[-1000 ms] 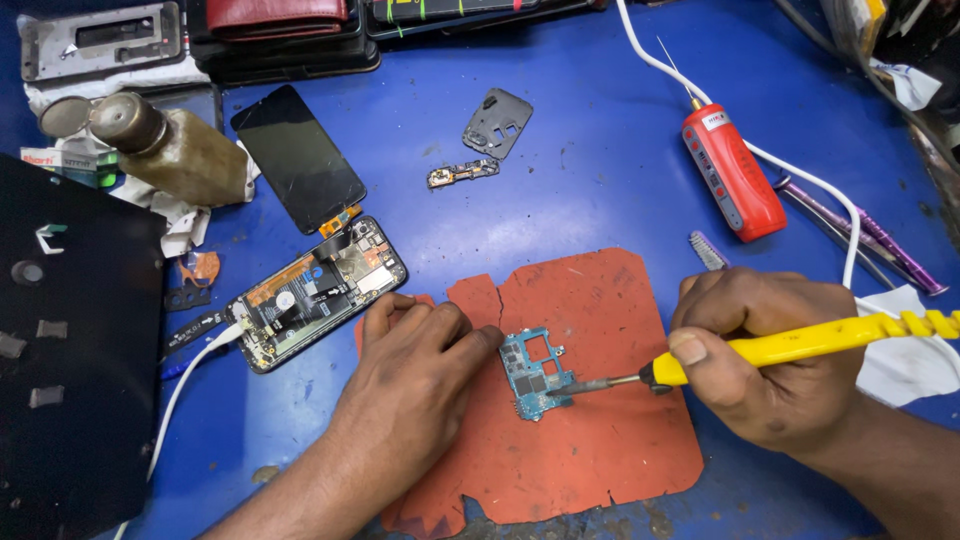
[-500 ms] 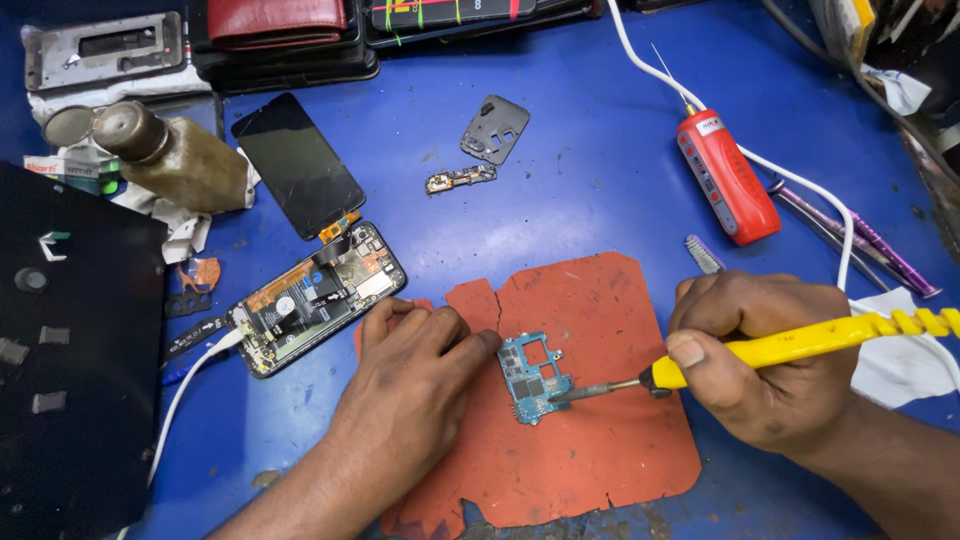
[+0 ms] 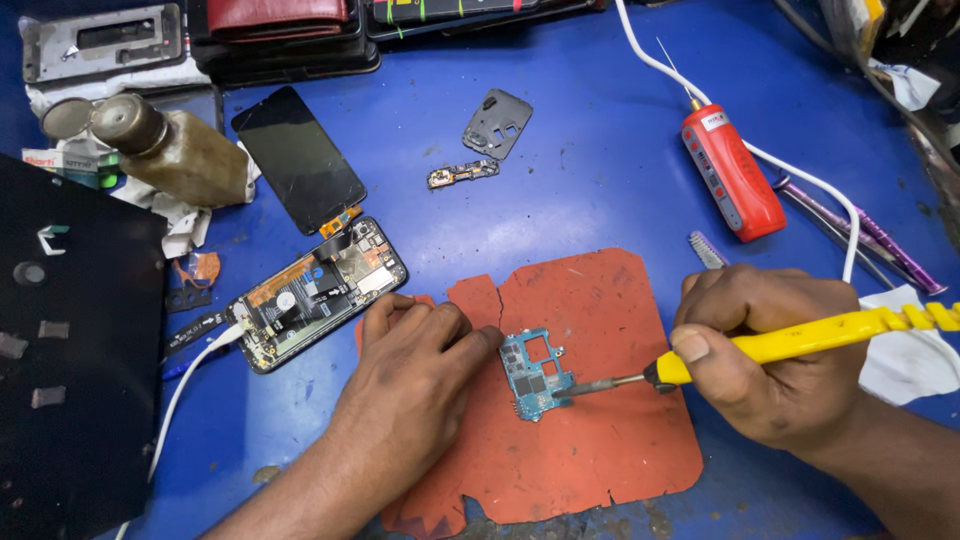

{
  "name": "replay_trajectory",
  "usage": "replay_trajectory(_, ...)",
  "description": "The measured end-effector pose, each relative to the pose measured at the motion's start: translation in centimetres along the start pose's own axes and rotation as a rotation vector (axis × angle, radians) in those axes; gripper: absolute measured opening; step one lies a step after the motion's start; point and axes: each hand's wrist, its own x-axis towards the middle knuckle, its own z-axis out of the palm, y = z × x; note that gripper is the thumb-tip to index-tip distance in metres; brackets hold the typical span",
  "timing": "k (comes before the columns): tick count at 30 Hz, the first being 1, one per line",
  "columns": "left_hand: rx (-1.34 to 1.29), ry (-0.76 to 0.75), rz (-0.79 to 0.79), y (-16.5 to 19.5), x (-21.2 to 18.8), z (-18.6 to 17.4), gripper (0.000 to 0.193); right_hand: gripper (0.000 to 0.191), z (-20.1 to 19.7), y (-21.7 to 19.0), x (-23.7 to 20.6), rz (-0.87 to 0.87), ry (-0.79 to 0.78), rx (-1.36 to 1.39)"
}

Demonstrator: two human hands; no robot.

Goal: The person solders a disassembled smartphone logic board on a heat-resistant mat, holding the board steady with one hand while applying a yellow-handled soldering iron to components on the board. A partially disassembled phone, small flex cables, and repair tools lie on the blue workbench around them.

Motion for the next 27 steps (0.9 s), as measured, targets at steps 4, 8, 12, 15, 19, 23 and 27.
replay_trajectory(4, 0.001, 0.001, -0.003, 0.10, -0.02, -0.03, 0.042, 0.021, -0.16, -0.03, -0.14, 0.048, 0.046, 0.007)
replay_trajectory(8, 0.004, -0.003, -0.003, 0.12, 0.02, -0.11, 0.042, 0.021, -0.24, 0.02, -0.13, 0.055, 0.062, -0.004)
replay_trajectory(12, 0.013, 0.000, -0.002, 0.13, 0.02, -0.11, 0.042, 0.021, -0.12, 0.03, -0.10, 0.058, 0.063, -0.012)
replay_trajectory(15, 0.011, -0.005, -0.002, 0.15, -0.01, -0.09, 0.043, 0.022, -0.12, -0.01, -0.06, 0.053, 0.073, -0.027)
replay_trajectory(19, 0.012, -0.004, 0.001, 0.10, 0.03, -0.12, 0.043, 0.022, 0.01, 0.00, 0.05, 0.002, 0.048, -0.020)
replay_trajectory(23, 0.005, -0.001, 0.003, 0.11, 0.04, -0.16, 0.043, 0.021, -0.02, -0.10, 0.11, 0.004, 0.052, -0.065)
replay_trajectory(27, 0.013, -0.012, -0.010, 0.17, 0.09, -0.21, 0.041, 0.021, 0.06, -0.16, 0.13, 0.007, 0.045, -0.042)
